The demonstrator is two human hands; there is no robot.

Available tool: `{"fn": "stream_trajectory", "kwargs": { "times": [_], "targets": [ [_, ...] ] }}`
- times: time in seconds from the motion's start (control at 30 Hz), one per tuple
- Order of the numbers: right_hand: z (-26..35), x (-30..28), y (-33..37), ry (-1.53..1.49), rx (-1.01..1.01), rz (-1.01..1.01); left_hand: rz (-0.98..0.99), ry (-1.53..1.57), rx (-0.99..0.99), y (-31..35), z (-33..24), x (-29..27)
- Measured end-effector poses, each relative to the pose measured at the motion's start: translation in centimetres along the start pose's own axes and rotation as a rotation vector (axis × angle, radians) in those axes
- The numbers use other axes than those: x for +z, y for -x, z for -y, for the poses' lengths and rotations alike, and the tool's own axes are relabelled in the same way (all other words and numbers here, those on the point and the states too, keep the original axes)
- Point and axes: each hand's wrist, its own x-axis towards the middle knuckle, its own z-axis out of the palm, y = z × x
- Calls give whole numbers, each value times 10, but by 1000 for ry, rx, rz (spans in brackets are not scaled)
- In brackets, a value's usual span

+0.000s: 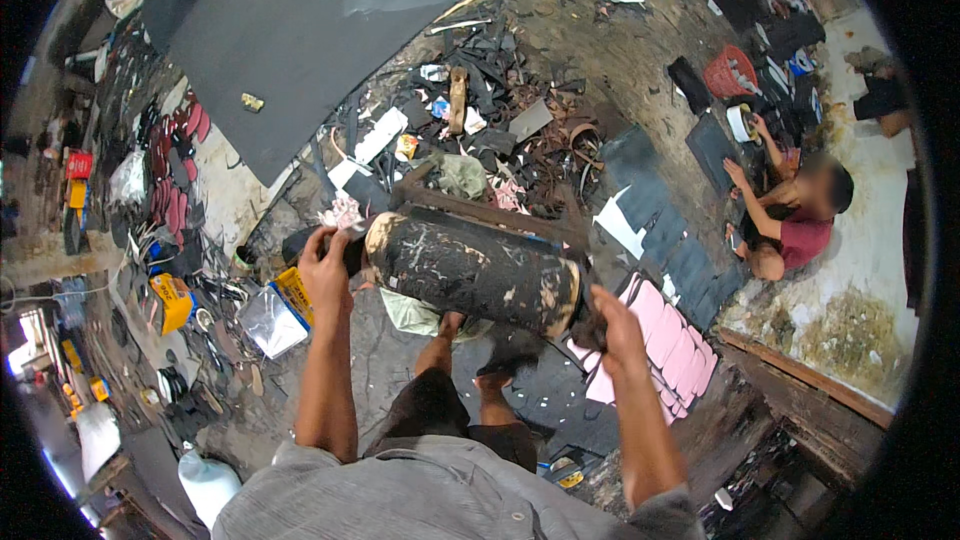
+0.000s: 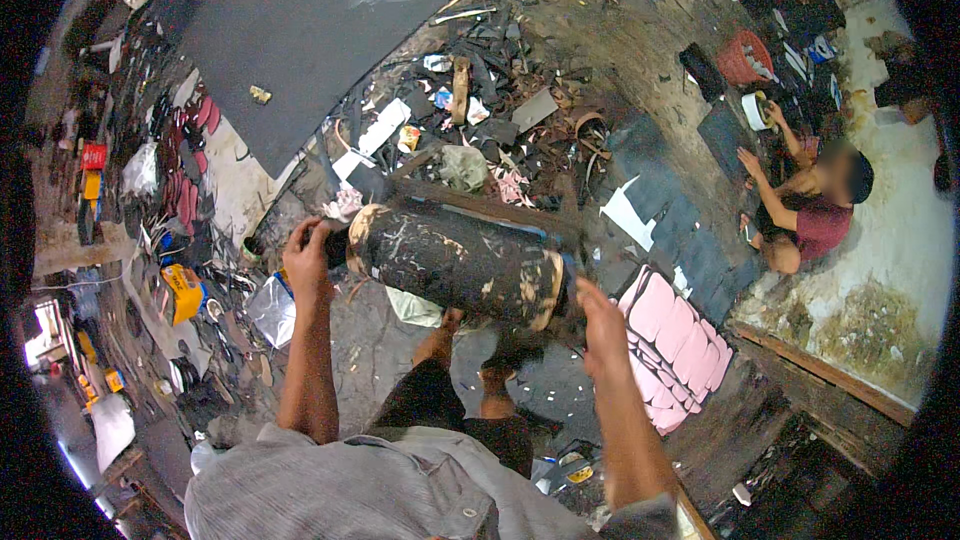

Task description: The person uses a manual press to cut pink foam sheets into smaller rectangular pieces. They repeatedly load the foam, press the lever to cut, and remove the cut pieces. The person also moves a stack of cut foam and handles several pairs of sandals.

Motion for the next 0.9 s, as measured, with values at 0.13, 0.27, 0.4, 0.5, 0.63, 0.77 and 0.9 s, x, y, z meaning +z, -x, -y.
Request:
{"fn": "stream_trajectory", "kwargs": {
  "times": [0.13,0.27,0.4,0.5,0.63,0.77,0.9],
  "targets": [
    [71,62,-77,297,26,162,-191,102,-99,-1,57,-39],
    [101,139,-166,545,152,268,-310,169,-138,-14,127,-43],
    [79,195,-243,587,-30,137,-265,22,-249,-36,173,-21],
    [75,199,-272,658,-277,57,-202,-537,-119,-54,183,-9],
    [61,150,-249,652,-566,-6,-122,-563,-263,-57,180,-17],
    [-21,43,-167,446,-376,-3,-72,-1103,10,-54,170,-25],
    [-164,-108,-32,734,-152,-128,-61,-1310,520,-55,146,-13]
  ]
}}
